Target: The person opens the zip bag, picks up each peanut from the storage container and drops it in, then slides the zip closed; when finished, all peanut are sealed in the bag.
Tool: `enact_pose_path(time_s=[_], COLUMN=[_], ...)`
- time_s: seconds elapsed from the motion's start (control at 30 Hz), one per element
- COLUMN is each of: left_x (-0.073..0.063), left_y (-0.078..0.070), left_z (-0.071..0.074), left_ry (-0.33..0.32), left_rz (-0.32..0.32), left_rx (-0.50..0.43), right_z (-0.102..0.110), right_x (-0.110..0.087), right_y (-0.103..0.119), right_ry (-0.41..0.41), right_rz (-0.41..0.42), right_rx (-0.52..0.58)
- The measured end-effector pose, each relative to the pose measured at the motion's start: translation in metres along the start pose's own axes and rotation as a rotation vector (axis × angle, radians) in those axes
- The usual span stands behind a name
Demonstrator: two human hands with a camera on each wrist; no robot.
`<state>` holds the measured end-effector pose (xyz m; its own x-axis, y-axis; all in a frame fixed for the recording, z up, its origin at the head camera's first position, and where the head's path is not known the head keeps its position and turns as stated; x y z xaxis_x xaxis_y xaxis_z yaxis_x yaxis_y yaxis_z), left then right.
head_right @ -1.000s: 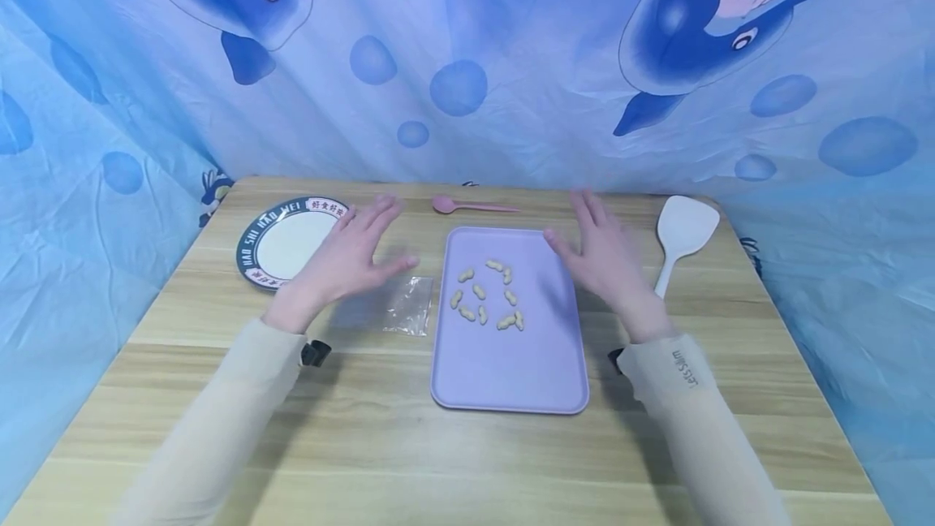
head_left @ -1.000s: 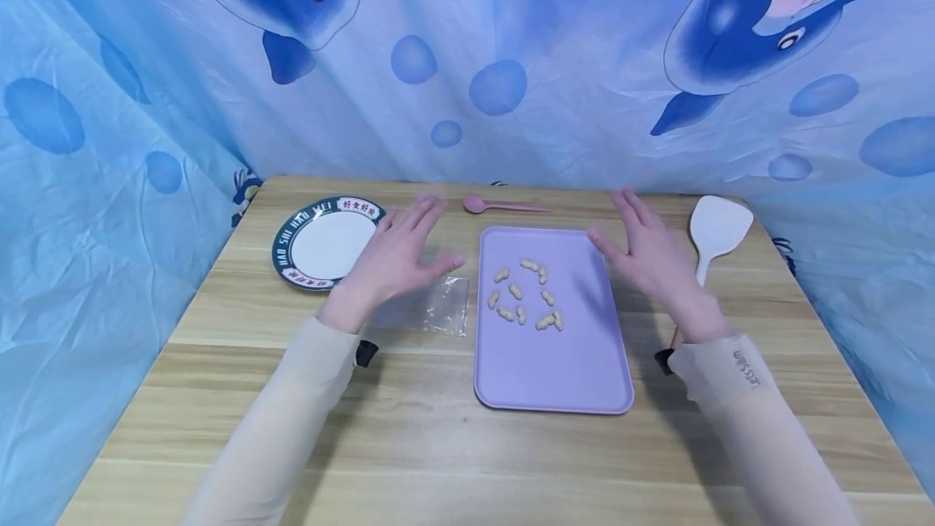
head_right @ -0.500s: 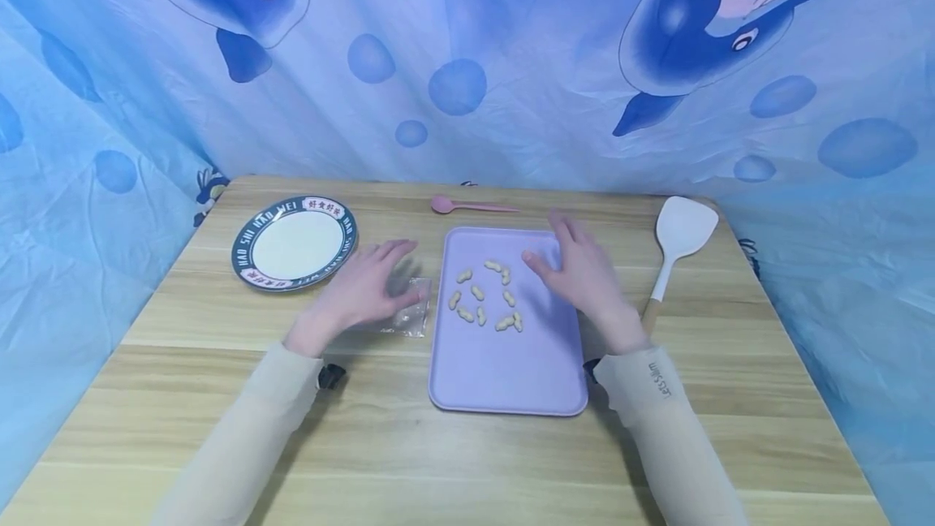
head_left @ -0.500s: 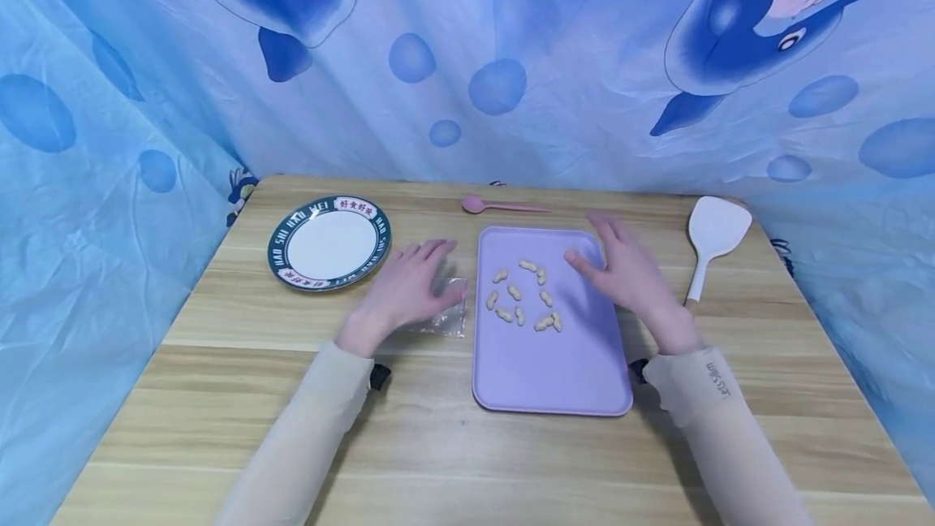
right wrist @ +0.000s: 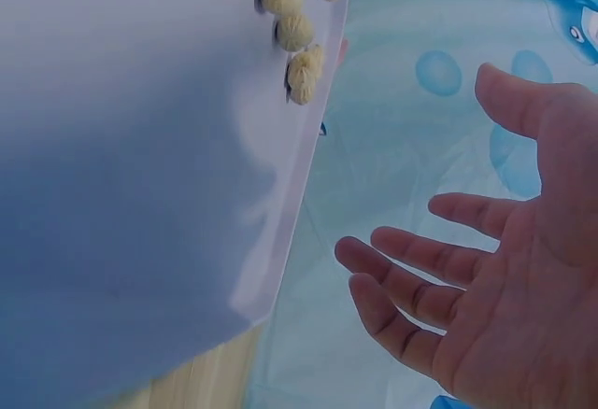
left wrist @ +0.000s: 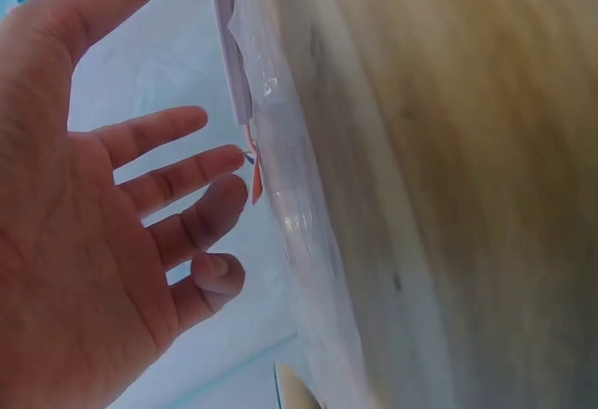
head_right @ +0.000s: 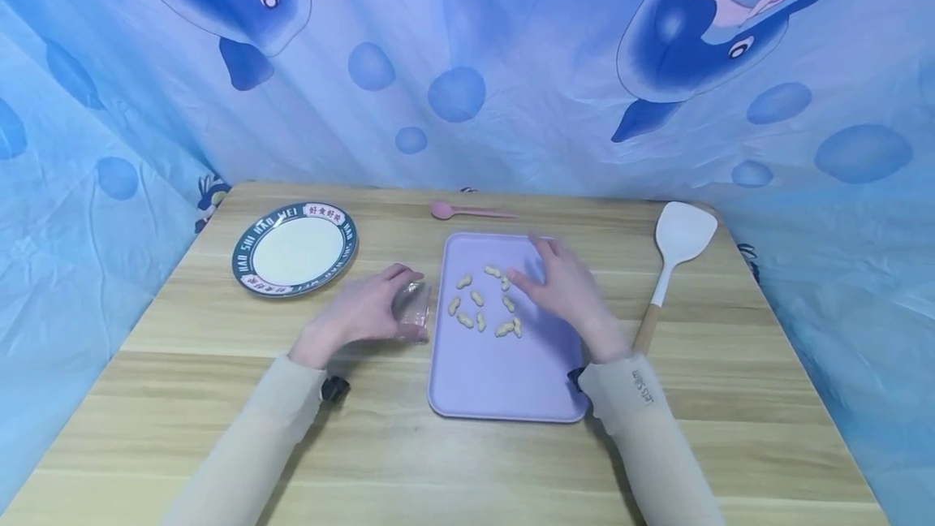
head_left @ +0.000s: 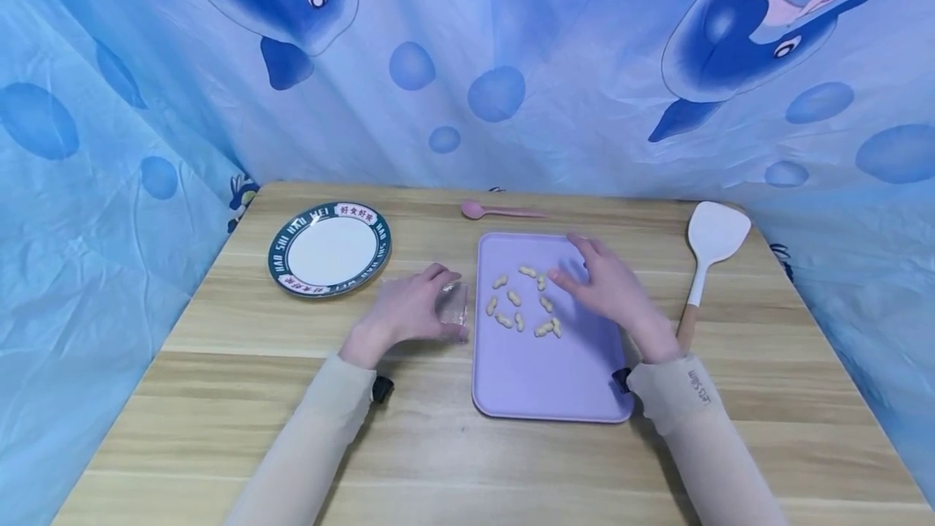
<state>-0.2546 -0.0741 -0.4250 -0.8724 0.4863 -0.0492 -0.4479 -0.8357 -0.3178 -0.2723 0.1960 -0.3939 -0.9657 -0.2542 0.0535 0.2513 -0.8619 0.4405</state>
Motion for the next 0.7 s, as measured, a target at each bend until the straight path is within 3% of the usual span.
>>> enact_pose_path(time_s=[0.17,0.33,0.7], left_x=[0.001,0.002,0.001], left_y=[-0.004,-0.005,-0.004], left_z=[-0.006,-0.009,-0.013], left_ry=[0.046,0.044,0.093], left_rz=[-0.018,-0.046,-0.036], left_rx=[0.036,0.067,0.026], right_z=[-0.005,-0.006,-0.009], right_x=[-0.003,-0.003,-0.002], right_y=[0.002,0.002,0.002], right_ry=[0.017,0.020,0.038], right_rz=[-0.007,0.004,0.011], right_rx=[0.014,0.015,0.025])
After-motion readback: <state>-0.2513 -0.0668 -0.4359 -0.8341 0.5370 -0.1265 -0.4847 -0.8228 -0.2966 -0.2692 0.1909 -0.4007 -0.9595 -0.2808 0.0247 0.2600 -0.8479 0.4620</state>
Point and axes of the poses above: each hand's wrist, its own x-axis towards the middle knuckle, its own z-axis out of the back of the hand, y = z × x, the point moved 8 cm from there along x, towards the middle knuckle, and after that the axes turned 2 degrees about -x, right-handed, at the moved point
